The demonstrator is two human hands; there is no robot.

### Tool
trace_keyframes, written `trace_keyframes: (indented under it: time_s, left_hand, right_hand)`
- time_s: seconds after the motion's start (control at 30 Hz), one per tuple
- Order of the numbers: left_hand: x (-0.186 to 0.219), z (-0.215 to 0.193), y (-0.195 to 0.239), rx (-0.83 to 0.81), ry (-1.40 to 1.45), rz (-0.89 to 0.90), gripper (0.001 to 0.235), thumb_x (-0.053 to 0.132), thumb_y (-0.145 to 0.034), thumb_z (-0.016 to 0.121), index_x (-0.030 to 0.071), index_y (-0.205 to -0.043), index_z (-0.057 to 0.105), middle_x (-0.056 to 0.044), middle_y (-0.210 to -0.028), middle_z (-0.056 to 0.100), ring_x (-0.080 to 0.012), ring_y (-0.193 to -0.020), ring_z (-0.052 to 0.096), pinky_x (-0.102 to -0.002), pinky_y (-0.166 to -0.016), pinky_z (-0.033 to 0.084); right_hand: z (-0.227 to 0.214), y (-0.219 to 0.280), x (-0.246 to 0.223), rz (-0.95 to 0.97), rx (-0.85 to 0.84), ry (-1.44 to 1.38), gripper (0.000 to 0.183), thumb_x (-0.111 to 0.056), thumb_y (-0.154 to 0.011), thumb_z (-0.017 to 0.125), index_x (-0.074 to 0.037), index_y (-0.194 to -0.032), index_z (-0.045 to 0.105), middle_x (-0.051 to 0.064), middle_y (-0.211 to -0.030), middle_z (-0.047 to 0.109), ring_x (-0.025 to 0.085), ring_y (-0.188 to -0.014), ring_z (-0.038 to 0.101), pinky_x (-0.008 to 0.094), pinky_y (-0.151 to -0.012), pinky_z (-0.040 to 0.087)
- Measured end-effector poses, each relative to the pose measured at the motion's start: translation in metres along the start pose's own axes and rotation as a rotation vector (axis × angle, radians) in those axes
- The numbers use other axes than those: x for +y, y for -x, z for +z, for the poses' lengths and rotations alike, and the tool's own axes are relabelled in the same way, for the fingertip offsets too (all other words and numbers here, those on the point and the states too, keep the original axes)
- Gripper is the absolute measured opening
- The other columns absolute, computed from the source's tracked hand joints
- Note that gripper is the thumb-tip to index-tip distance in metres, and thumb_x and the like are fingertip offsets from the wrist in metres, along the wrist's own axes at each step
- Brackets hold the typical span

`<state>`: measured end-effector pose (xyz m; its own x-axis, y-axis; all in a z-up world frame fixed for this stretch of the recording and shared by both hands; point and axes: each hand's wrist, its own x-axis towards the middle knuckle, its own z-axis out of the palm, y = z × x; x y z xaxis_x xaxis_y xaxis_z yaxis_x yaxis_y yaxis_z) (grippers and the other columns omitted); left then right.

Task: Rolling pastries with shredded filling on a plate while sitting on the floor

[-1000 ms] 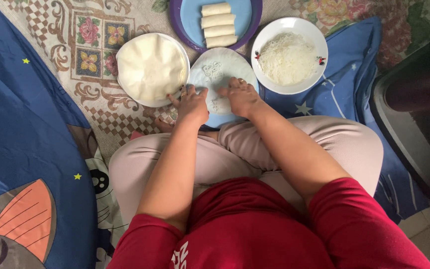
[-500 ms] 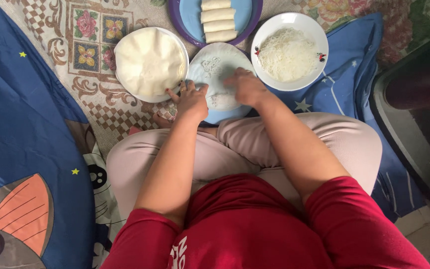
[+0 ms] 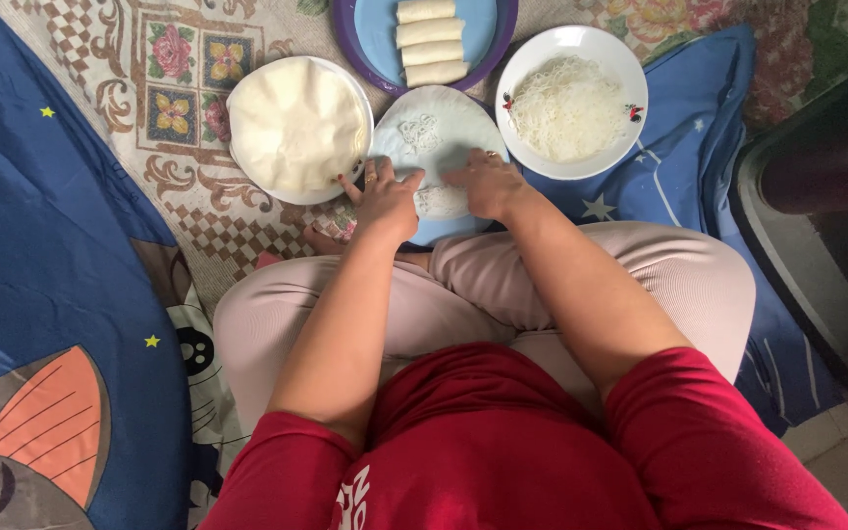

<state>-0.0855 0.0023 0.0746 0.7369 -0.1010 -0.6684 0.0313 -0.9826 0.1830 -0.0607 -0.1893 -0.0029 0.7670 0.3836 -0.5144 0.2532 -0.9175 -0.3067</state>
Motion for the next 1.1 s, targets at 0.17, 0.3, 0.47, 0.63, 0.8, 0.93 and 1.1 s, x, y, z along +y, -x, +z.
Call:
trace_keyframes:
  time_s: [0.17,0.3,0.47,0.63,0.8,0.93,1.1]
  left_hand:
    - [0.0,-0.007,0.006,0.008,0.025,-0.016,0.07,0.018,-0.099,0.066,0.025,-0.162,0.036,-0.028,-0.168,0.015,-0.0467,-0.157,0.005,-0.08,-0.113,-0.01]
    - [0.0,-0.006,0.008,0.0,-0.002,-0.014,0.07,0.02,-0.099,0.068,0.028,-0.161,0.037,-0.027,-0.167,0.018,-0.0462,-0.156,0.007,-0.082,-0.113,-0.007]
    - [-0.004,-0.006,0.003,0.052,0.018,-0.015,0.061,0.018,-0.099,0.065,0.028,-0.156,0.046,-0.023,-0.165,0.024,-0.043,-0.155,0.013,-0.079,-0.115,-0.003]
    - [-0.022,0.02,-0.03,0.196,0.06,-0.047,0.037,0.019,-0.093,0.071,0.038,-0.126,0.071,-0.009,-0.142,0.047,-0.0354,-0.141,0.039,-0.073,-0.115,0.015]
    - [-0.031,0.044,-0.055,0.332,0.107,0.023,0.017,0.02,-0.089,0.073,0.03,-0.101,0.079,-0.009,-0.125,0.063,-0.0378,-0.132,0.053,-0.072,-0.117,0.006]
    - [-0.029,0.052,-0.057,0.358,0.101,0.043,0.013,0.019,-0.089,0.069,0.022,-0.096,0.079,-0.012,-0.125,0.066,-0.0389,-0.131,0.053,-0.072,-0.119,0.0]
    - [-0.037,0.067,-0.067,0.58,-0.027,0.178,0.01,0.017,-0.089,0.066,0.016,-0.084,0.075,-0.01,-0.101,0.065,-0.0318,-0.12,0.054,-0.071,-0.12,0.012]
  right_hand:
    - [0.011,-0.013,0.003,0.013,0.026,0.009,0.069,-0.003,-0.089,0.05,-0.038,-0.148,0.057,0.015,-0.136,0.049,0.045,-0.136,0.048,0.056,-0.104,0.05]
    - [0.02,-0.02,0.008,-0.02,-0.021,0.008,0.068,-0.004,-0.09,0.05,-0.05,-0.138,0.063,0.011,-0.135,0.051,0.042,-0.135,0.051,0.052,-0.104,0.052]
    - [-0.001,-0.003,-0.003,-0.007,0.018,0.003,0.061,-0.003,-0.093,0.052,-0.043,-0.135,0.068,0.013,-0.135,0.052,0.042,-0.135,0.051,0.052,-0.105,0.051]
    - [0.002,-0.006,0.001,-0.027,0.038,-0.014,0.059,0.001,-0.085,0.055,-0.043,-0.119,0.077,0.01,-0.128,0.055,0.039,-0.127,0.056,0.048,-0.101,0.054]
    - [-0.004,-0.003,0.013,-0.051,0.094,-0.088,0.052,-0.001,-0.079,0.06,-0.037,-0.11,0.08,0.009,-0.12,0.06,0.039,-0.118,0.062,0.049,-0.095,0.057]
    - [-0.011,-0.001,0.014,-0.043,0.106,-0.082,0.054,0.001,-0.077,0.059,-0.032,-0.114,0.08,0.014,-0.119,0.062,0.043,-0.115,0.064,0.053,-0.094,0.057]
    - [-0.032,0.01,0.005,-0.056,0.117,-0.143,0.063,0.007,-0.078,0.055,-0.031,-0.123,0.077,0.015,-0.12,0.063,0.045,-0.116,0.063,0.055,-0.095,0.056]
